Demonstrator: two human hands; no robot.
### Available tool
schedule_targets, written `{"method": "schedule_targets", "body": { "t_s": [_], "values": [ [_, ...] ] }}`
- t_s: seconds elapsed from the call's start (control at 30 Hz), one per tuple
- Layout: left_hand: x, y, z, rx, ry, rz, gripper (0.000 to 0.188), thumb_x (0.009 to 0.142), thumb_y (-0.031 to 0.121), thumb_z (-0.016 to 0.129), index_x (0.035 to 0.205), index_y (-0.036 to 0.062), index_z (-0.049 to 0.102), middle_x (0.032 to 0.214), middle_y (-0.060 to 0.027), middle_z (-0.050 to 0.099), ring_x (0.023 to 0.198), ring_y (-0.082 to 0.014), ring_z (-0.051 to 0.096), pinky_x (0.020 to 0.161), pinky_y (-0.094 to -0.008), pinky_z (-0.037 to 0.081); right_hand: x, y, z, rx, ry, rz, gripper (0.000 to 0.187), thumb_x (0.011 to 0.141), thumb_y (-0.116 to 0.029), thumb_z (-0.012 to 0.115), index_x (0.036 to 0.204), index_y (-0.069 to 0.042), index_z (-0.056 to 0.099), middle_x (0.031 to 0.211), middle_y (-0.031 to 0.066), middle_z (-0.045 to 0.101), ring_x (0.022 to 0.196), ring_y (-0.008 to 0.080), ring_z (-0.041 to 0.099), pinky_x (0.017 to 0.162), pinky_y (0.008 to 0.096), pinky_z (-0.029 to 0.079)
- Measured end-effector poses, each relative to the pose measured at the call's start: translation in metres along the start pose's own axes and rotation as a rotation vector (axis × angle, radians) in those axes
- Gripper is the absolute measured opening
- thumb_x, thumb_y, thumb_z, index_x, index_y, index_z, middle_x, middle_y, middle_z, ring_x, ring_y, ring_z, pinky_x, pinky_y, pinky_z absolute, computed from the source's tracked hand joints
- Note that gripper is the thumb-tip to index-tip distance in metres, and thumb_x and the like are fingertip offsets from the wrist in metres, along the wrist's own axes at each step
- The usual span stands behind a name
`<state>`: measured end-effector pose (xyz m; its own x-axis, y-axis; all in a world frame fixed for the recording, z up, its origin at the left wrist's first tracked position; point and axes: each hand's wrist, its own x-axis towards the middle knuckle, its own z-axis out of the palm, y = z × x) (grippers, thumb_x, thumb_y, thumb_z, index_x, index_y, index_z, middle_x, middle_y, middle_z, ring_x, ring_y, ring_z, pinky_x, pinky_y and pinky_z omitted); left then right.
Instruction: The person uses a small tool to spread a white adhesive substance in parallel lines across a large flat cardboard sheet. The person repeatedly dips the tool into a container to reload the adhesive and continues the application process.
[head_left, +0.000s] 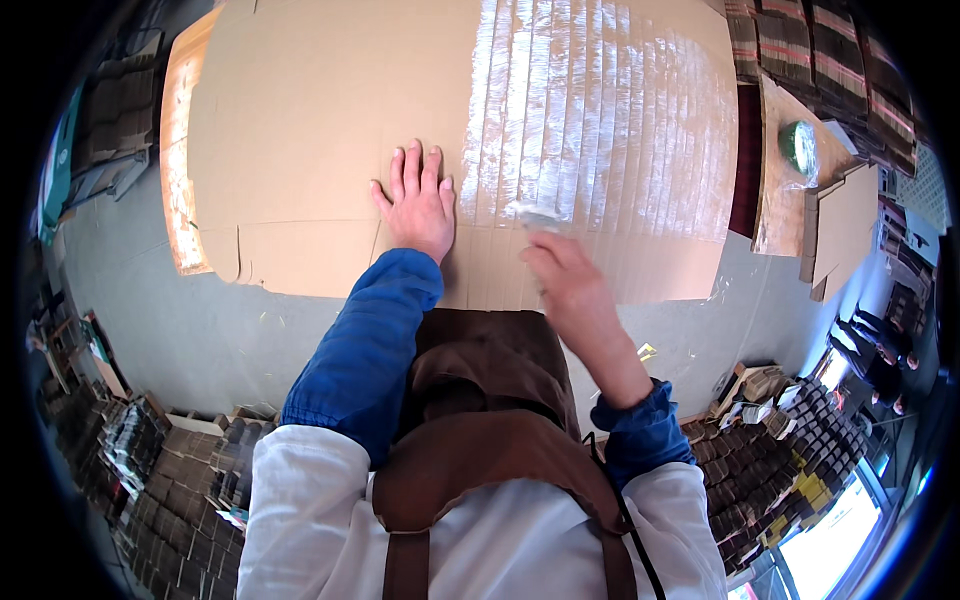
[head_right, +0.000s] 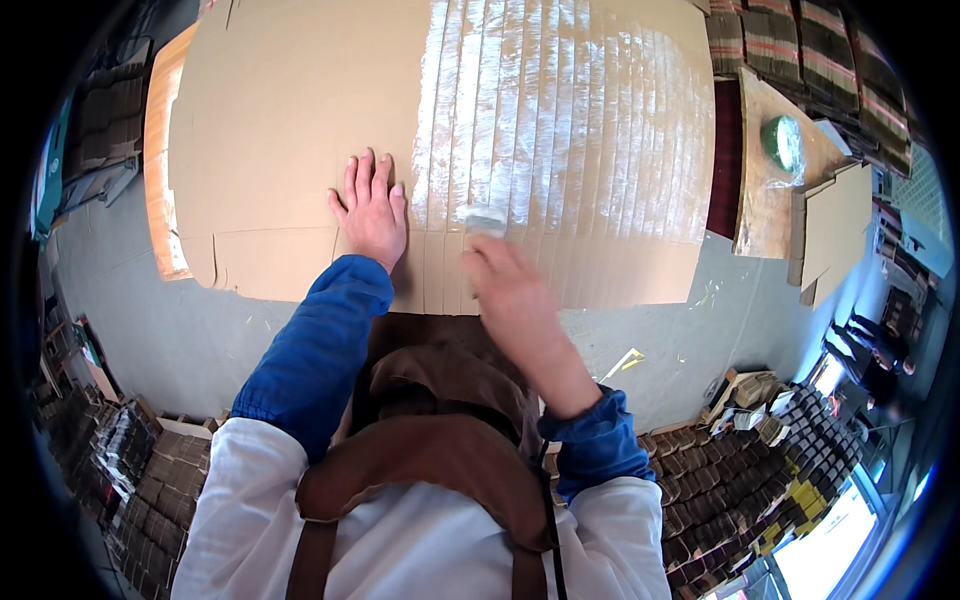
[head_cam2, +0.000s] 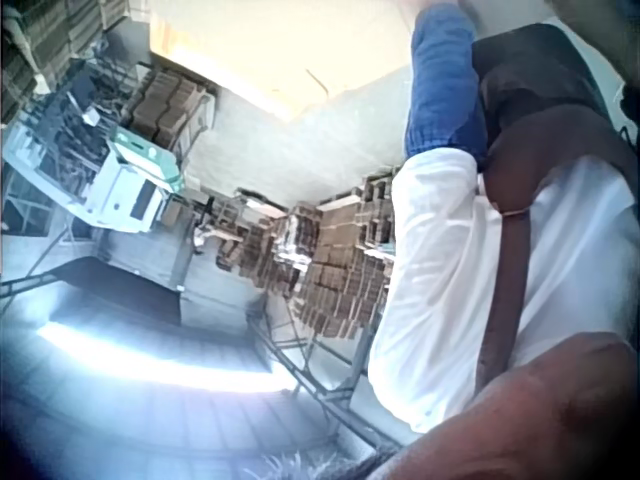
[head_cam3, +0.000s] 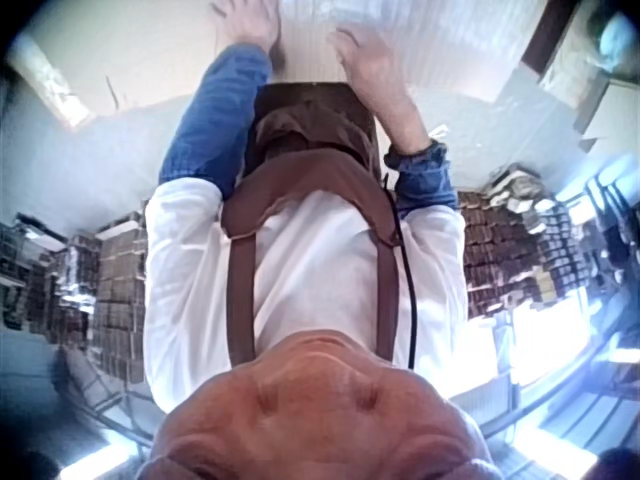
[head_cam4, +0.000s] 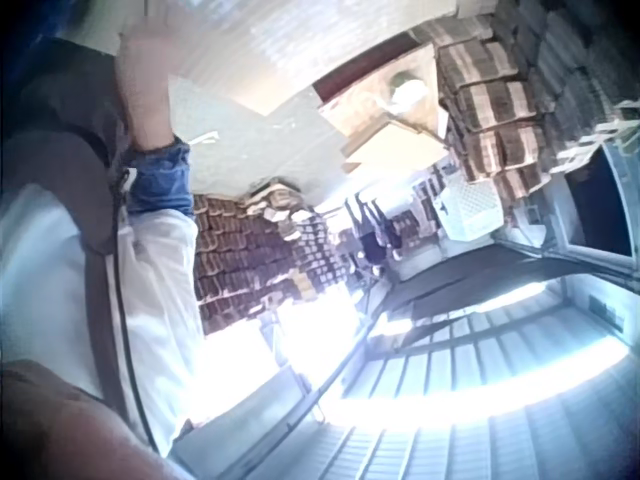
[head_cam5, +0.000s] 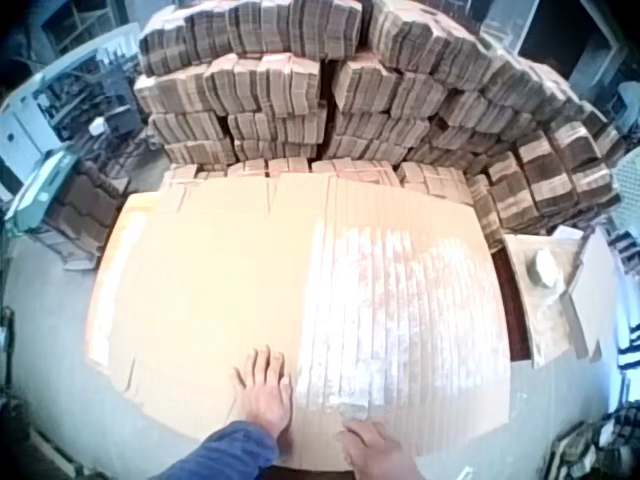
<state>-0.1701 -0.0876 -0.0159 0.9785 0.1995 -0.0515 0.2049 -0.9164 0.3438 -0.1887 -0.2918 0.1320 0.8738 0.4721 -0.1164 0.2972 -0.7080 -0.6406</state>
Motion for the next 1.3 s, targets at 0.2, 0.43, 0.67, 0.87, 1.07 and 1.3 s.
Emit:
{"method": "schedule_targets", "body": {
  "t_s": [0.2,0.43,0.67,0.87,1.07,1.3],
  "values": [
    [0.002,0.001,0.0,-0.011,0.024,0.014,0.048,0.1,0.03,0.047,0.147,0.0209,0.042,0.16,-0.0037,0.029,0.149,-0.0271,0.021,0.115,-0.0677,0.011,-0.003,0.014,0.002,-0.06,-0.053,0.049,0.028,0.079,0.007,0.055,0.106,-0.002,0.062,0.116,0.0147,0.061,0.107,0.0355,0.06,0.09,0.0421,0.052],
    [0.001,0.001,0.001,0.011,0.01,0.006,0.048,0.1,0.03,0.047,0.147,0.0205,0.043,0.16,-0.0043,0.029,0.149,-0.0275,0.021,0.115,-0.068,0.011,-0.002,0.01,0.01,-0.075,-0.12,0.04,0.028,0.081,0.004,0.056,0.108,-0.002,0.062,0.116,0.0134,0.06,0.107,0.0351,0.058,0.089,0.0425,0.051],
    [0.0,0.002,0.0,0.007,0.005,0.017,0.048,0.1,0.03,0.046,0.147,0.0193,0.042,0.16,-0.0056,0.03,0.149,-0.0291,0.022,0.114,-0.0677,0.012,-0.005,-0.001,0.012,-0.081,-0.144,0.024,0.027,0.081,0.003,0.055,0.106,-0.002,0.062,0.114,0.0138,0.06,0.105,0.0354,0.058,0.088,0.0421,0.051],
    [0.001,0.0,-0.001,-0.014,0.008,0.011,0.048,0.1,0.03,0.047,0.147,0.0199,0.043,0.16,-0.0048,0.028,0.149,-0.0284,0.02,0.115,-0.0679,0.012,-0.005,0.004,0.003,-0.143,-0.112,0.031,0.027,0.079,0.005,0.056,0.105,-0.002,0.061,0.113,0.0137,0.06,0.104,0.0357,0.059,0.087,0.0429,0.052],
    [0.001,0.002,-0.002,-0.005,0.009,0.013,0.047,0.1,0.028,0.046,0.146,0.0174,0.044,0.159,-0.0072,0.031,0.149,-0.0308,0.022,0.114,-0.0676,0.012,0.004,0.017,0.007,-0.119,0.013,0.086,0.027,0.077,0.004,0.058,0.104,-0.002,0.06,0.113,0.0147,0.06,0.104,0.0358,0.059,0.087,0.043,0.052],
    [0.0,0.001,-0.001,-0.001,-0.012,-0.011,0.048,0.1,0.031,0.048,0.147,0.0209,0.042,0.16,-0.0039,0.028,0.15,-0.027,0.02,0.115,-0.0678,0.01,0.027,0.016,0.022,-0.161,0.091,-0.004,0.025,0.08,-0.001,0.057,0.105,-0.002,0.06,0.113,0.0152,0.059,0.103,0.0352,0.059,0.087,0.0426,0.051]
  ]
}}
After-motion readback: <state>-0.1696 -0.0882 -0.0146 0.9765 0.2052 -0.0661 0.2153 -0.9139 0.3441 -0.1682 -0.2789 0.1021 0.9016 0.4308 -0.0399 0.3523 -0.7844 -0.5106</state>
